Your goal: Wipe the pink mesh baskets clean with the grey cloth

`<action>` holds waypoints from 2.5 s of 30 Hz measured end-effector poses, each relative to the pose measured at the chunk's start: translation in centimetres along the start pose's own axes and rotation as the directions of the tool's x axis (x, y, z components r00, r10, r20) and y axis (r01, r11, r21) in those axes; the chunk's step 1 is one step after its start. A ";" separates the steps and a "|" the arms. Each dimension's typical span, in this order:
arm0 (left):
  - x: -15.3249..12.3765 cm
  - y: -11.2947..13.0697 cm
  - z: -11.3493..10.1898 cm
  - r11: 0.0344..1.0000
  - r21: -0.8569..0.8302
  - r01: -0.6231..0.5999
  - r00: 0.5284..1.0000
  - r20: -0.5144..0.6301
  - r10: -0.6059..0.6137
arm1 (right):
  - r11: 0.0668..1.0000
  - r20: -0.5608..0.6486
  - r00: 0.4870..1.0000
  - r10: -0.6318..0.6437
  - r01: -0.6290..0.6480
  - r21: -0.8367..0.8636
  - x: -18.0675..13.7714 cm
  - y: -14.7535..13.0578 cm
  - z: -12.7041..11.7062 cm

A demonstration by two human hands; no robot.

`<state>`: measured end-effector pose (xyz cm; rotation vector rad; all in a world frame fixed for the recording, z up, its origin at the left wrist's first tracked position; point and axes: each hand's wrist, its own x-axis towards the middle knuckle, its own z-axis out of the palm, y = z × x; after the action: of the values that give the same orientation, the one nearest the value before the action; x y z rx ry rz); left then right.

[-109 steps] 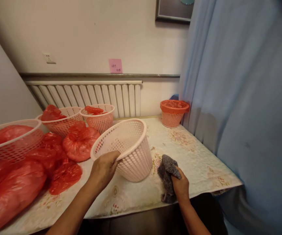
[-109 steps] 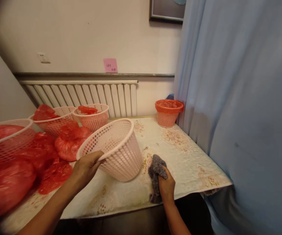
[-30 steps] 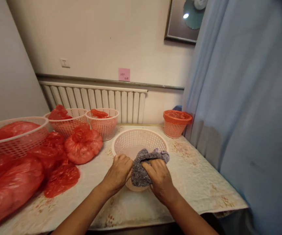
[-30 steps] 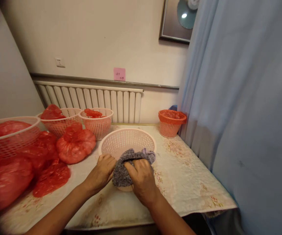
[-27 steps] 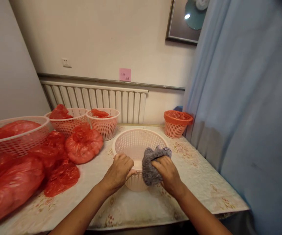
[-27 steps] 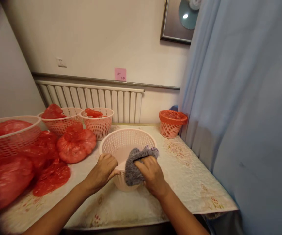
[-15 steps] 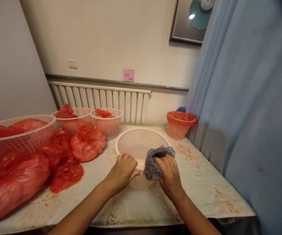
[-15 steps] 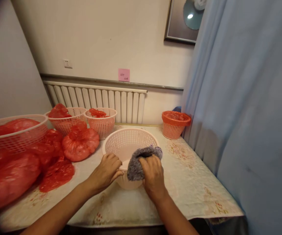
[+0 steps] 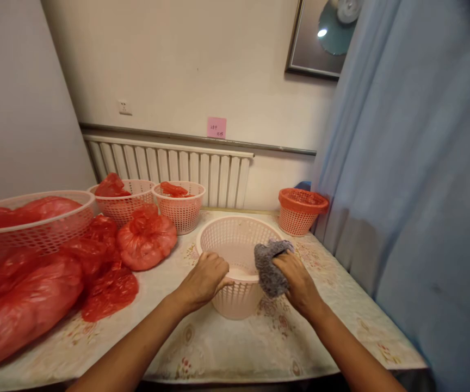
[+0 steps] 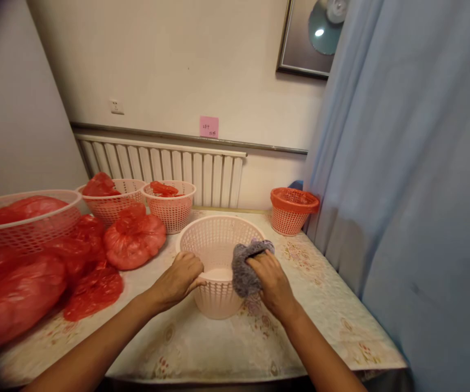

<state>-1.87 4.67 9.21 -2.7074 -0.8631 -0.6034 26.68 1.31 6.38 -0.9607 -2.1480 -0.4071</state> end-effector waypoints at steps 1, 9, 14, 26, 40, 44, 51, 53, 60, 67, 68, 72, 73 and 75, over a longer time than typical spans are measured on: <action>0.0 -0.2 -0.1 1.000 -0.001 -0.010 1.000 0.006 0.010 | 1.000 -0.033 0.999 0.011 -0.011 0.012 -0.4 1.0 -0.1; -0.2 1.7 -0.7 0.997 0.035 0.067 0.997 0.040 -0.069 | 0.981 -0.124 0.978 0.165 -0.176 -0.085 0.5 -4.1 1.5; -0.1 3.7 -0.1 0.990 -0.047 0.131 0.991 0.000 -0.132 | 0.960 -0.128 0.971 0.204 -0.224 -0.167 1.8 -9.6 2.6; 1.1 1.6 0.9 0.996 -0.018 0.089 0.996 -0.005 -0.089 | 0.996 -0.030 0.995 0.092 -0.092 0.005 -0.4 0.1 -0.1; 0.5 2.7 0.4 0.993 -0.034 0.115 0.993 -0.031 -0.116 | 0.959 -0.134 0.956 0.260 -0.272 -0.080 0.8 -5.5 1.7; 0.7 2.5 0.9 0.988 -0.055 0.142 0.989 -0.039 -0.144 | 0.978 -0.096 0.979 0.182 -0.190 -0.085 1.0 -6.2 1.5; 0.1 1.0 0.4 0.988 -0.089 0.128 0.990 -0.042 -0.133 | 0.992 -0.125 0.984 0.128 -0.128 0.005 -0.7 -0.2 0.1; 0.0 1.1 0.2 0.987 -0.100 0.122 0.991 -0.045 -0.127 | 0.964 -0.228 0.937 0.265 -0.262 0.047 -1.7 1.1 -0.3; -0.6 1.3 -0.5 0.985 -0.125 0.121 0.990 -0.056 -0.128 | 0.666 -0.480 0.542 0.689 -0.735 0.126 -4.0 2.6 -2.1; -1.8 1.6 -1.5 0.980 -0.146 0.137 0.988 -0.051 -0.146 | 0.515 -0.591 0.390 0.706 -0.856 0.051 -5.7 3.8 -3.1; -1.9 1.7 -1.6 0.978 -0.157 0.140 0.988 -0.049 -0.150 | 0.519 -0.579 0.409 0.706 -0.855 0.028 -6.1 3.8 -2.9; -2.4 2.6 -1.6 0.972 -0.176 0.154 0.986 -0.035 -0.163 | 0.569 -0.417 0.556 0.719 -0.815 -0.108 -9.2 4.1 0.0; -2.5 2.8 -1.6 0.972 -0.168 0.162 0.985 -0.031 -0.170 | 0.585 -0.300 0.599 0.742 -0.798 -0.146 -10.3 4.4 1.3; -2.9 3.1 -1.7 0.972 -0.158 0.176 0.983 -0.027 -0.182 | 0.672 0.049 0.675 0.736 -0.720 -0.172 -12.5 4.7 4.2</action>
<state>-2.71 0.23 9.13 -2.7608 -1.1016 -0.7914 33.71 0.38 -5.65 -1.8602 -1.6358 -0.0909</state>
